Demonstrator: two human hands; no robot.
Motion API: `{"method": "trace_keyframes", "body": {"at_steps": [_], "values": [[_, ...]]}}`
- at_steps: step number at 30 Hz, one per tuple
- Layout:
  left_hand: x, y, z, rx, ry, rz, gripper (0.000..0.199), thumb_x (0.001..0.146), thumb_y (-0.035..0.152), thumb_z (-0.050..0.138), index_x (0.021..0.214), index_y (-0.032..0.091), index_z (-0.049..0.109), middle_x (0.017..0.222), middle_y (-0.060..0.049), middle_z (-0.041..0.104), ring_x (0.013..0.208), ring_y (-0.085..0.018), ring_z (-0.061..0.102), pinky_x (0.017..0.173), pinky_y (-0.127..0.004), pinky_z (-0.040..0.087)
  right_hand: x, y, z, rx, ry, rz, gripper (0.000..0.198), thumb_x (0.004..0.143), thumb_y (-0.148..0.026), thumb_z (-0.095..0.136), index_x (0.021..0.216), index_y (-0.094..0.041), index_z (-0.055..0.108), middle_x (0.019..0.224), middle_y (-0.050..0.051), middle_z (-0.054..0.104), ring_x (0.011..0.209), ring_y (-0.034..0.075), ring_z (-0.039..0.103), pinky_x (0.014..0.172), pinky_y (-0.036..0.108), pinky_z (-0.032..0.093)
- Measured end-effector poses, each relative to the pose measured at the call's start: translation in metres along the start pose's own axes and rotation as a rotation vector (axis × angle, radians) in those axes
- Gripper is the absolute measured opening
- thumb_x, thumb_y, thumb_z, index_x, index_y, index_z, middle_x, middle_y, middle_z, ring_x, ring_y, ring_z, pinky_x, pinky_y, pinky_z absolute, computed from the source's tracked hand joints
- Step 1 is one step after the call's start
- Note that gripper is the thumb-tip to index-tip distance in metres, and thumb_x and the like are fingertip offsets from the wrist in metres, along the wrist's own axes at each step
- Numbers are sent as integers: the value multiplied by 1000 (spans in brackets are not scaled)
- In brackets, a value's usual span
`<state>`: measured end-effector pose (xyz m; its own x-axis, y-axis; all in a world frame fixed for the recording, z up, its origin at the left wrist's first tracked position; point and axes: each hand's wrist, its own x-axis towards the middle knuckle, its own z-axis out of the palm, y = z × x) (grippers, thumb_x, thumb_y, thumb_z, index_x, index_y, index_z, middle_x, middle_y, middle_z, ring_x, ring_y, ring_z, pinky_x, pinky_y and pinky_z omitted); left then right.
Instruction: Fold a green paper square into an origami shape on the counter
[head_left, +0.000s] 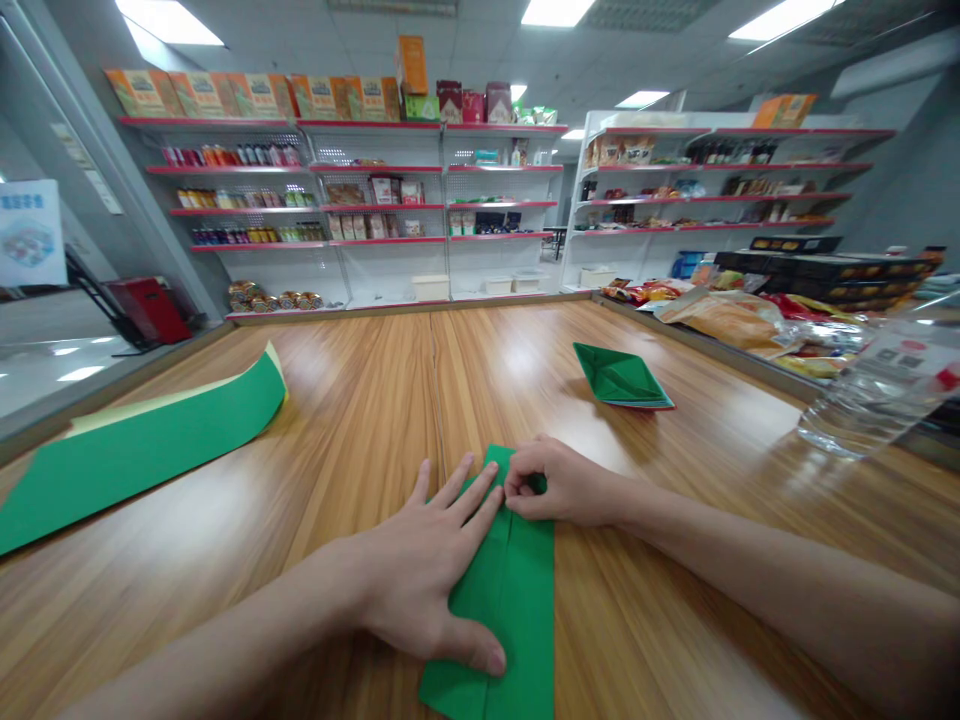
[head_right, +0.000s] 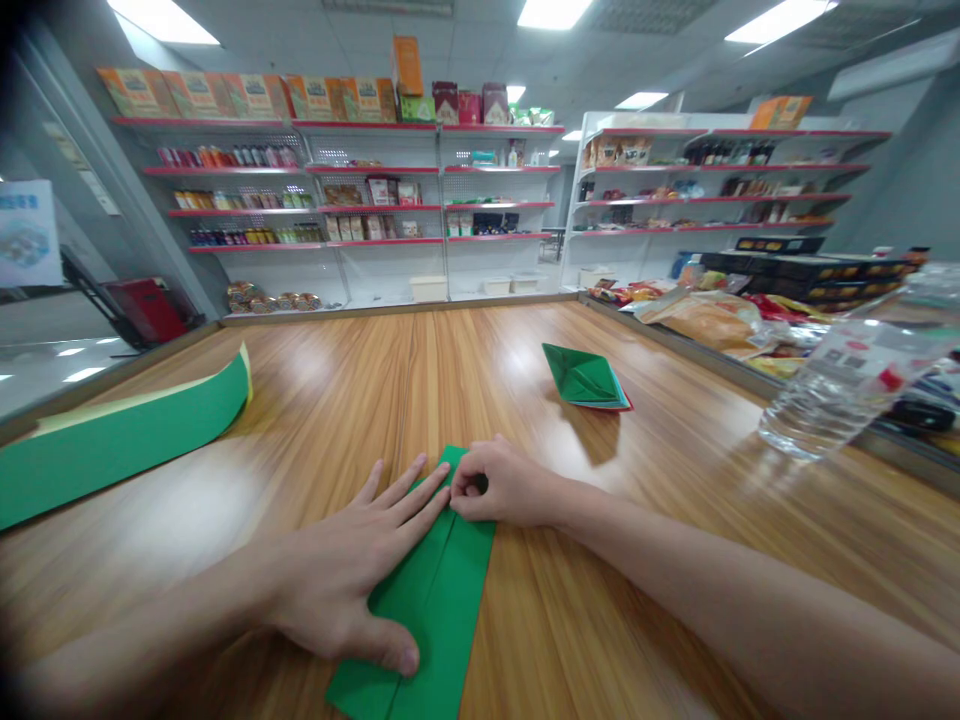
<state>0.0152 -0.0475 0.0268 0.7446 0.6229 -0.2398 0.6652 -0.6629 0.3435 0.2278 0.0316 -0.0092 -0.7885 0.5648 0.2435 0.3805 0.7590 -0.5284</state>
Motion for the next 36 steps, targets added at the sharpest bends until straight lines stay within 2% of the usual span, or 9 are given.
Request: {"method": "trace_keyframes", "body": {"at_steps": [8,11,14,17,20,24,32,36], "values": [[0,2,-3,3,-43,-23,113,68,74,52,144,19,-12,148,-13,-18,136,-36,-16,103,-68,-6,3,26,-11,-16,80,164,11,72,-20,59,69,-12,66,56,-1,57,51,9,48,49,19,34],[0,2,-2,-3,-42,-30,113,68,73,53,145,20,-10,148,-13,-18,136,-37,-15,103,-68,-5,2,26,-12,-25,113,190,12,72,-19,57,69,-11,66,56,-1,56,51,9,47,48,20,33],[1,-1,-3,-15,-38,-19,115,66,72,56,145,20,-10,149,-13,-17,137,-37,-14,103,-67,-6,-3,10,-6,-45,111,131,8,69,-18,60,66,-13,65,57,-1,58,56,10,50,60,22,38],[0,-6,-6,-31,-48,38,117,64,69,61,145,24,-11,150,-10,-15,137,-38,-14,102,-69,-7,-7,-10,3,-50,51,-7,5,68,-17,62,64,-16,65,60,-2,59,65,12,53,78,28,38],[-1,-12,-9,-42,-63,93,118,63,67,64,144,27,-12,151,-8,-15,136,-38,-14,100,-71,-8,-7,-20,8,-15,-9,12,7,68,-15,59,62,-16,64,57,-4,57,60,9,51,69,23,38],[-1,-17,-7,-55,-60,115,118,64,64,65,144,27,-13,151,-9,-15,136,-40,-14,99,-73,-8,-4,-14,3,15,-43,136,9,66,-15,57,64,-14,66,54,-4,54,51,8,47,52,19,34],[-1,-18,-5,-67,-75,101,116,65,64,64,144,27,-11,150,-10,-17,136,-41,-13,98,-73,-9,5,1,-6,48,-42,315,15,65,-19,56,65,-11,68,52,-3,52,50,8,43,45,18,29],[-1,-18,-5,-75,-66,115,114,65,64,65,145,29,-8,151,-9,-15,136,-42,-11,97,-72,-13,8,15,-14,39,-3,335,15,67,-21,56,64,-10,67,52,-2,53,49,8,43,44,19,29]]}}
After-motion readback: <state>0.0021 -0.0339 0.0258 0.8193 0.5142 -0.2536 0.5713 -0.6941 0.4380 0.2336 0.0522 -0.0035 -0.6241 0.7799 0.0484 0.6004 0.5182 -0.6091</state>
